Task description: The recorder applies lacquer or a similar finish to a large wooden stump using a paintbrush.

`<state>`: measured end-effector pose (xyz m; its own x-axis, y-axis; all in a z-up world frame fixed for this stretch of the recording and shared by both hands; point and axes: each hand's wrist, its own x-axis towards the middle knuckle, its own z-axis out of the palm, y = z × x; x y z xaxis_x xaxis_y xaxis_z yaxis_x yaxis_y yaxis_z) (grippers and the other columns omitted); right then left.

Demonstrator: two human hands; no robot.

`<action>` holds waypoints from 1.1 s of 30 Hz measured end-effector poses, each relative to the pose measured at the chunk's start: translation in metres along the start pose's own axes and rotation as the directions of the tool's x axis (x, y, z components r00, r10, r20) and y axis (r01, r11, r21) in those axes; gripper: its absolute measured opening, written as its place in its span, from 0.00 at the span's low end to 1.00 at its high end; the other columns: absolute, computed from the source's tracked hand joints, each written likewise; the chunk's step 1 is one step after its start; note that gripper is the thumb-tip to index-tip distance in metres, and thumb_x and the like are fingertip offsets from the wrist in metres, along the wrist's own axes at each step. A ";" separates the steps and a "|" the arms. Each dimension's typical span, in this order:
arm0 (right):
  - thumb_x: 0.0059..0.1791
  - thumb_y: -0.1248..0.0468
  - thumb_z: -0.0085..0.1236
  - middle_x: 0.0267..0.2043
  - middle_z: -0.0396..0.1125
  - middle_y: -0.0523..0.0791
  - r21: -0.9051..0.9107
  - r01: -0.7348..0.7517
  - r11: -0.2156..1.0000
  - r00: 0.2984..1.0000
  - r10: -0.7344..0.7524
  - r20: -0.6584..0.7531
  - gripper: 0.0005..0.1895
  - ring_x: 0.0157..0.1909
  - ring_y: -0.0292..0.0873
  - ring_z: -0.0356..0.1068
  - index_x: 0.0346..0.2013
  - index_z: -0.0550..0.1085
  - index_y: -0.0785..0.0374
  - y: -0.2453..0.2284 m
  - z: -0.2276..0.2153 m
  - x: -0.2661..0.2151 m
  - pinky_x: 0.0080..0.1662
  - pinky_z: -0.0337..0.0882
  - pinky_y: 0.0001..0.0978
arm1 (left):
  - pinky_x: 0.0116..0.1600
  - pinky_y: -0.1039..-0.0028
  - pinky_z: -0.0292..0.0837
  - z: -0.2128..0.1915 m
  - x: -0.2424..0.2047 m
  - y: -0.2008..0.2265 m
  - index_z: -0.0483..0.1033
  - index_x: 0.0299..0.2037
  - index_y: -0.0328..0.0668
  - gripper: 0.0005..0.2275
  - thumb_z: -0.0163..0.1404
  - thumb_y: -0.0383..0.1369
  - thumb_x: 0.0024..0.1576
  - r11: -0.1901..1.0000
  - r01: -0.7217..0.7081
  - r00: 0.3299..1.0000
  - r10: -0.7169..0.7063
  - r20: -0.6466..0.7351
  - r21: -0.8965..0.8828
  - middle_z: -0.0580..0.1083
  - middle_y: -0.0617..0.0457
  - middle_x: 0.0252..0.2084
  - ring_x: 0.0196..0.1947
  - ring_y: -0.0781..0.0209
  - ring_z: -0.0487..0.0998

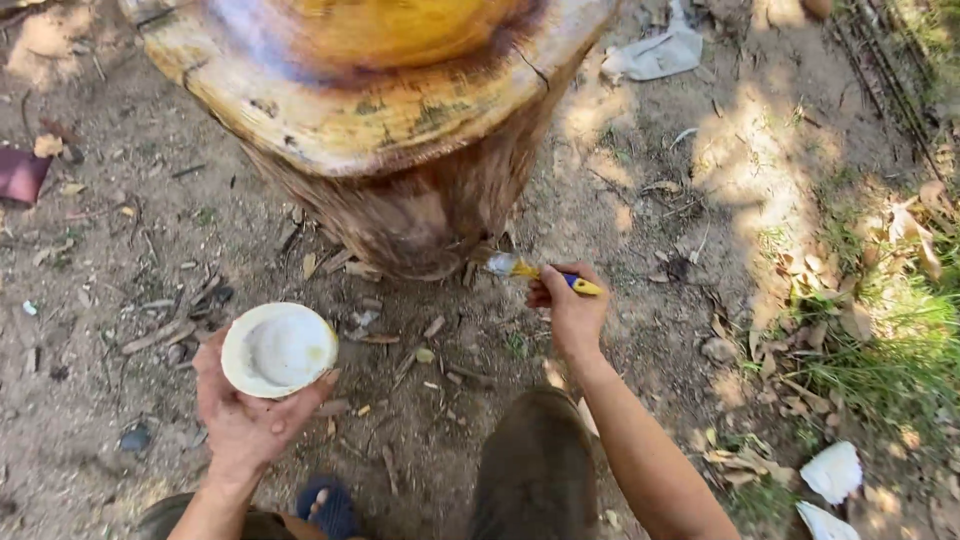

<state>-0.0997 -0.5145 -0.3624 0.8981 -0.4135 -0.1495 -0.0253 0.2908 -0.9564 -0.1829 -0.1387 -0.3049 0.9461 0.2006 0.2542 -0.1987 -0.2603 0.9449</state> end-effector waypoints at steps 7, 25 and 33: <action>0.57 0.73 0.49 0.35 0.73 0.54 0.417 0.503 0.757 0.823 -0.567 0.039 0.02 0.35 0.49 0.78 0.42 0.70 0.67 -0.103 0.055 -0.037 0.36 0.83 0.43 | 0.60 0.62 0.75 0.016 0.008 0.003 0.63 0.59 0.32 0.39 0.71 0.33 0.37 0.975 -0.093 0.995 0.084 0.053 0.203 0.71 0.45 0.55 0.55 0.54 0.76; 0.48 0.66 0.65 0.18 0.67 0.41 -0.409 0.725 0.555 0.660 -0.386 0.645 0.10 0.19 0.30 0.64 0.25 0.75 0.65 -0.131 0.061 -0.099 0.22 0.61 0.25 | 0.68 0.51 0.51 0.101 0.012 -0.005 0.65 0.57 0.38 0.40 0.70 0.40 0.34 0.854 -0.364 0.885 0.192 0.424 0.373 0.76 0.47 0.48 0.54 0.51 0.74; 0.51 0.64 0.64 0.19 0.70 0.42 -0.506 0.459 0.730 0.845 -0.184 0.502 0.11 0.19 0.31 0.69 0.25 0.76 0.62 -0.155 0.075 -0.062 0.20 0.64 0.22 | 0.61 0.58 0.57 0.112 0.042 0.022 0.65 0.56 0.37 0.39 0.72 0.42 0.36 0.867 -0.203 0.929 0.024 0.368 0.456 0.75 0.46 0.48 0.50 0.53 0.76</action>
<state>-0.1186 -0.4693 -0.1863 0.9841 0.0297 0.1749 0.1714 -0.4142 -0.8939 -0.1191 -0.2416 -0.2967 0.9687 -0.1677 0.1828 -0.2476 -0.6967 0.6733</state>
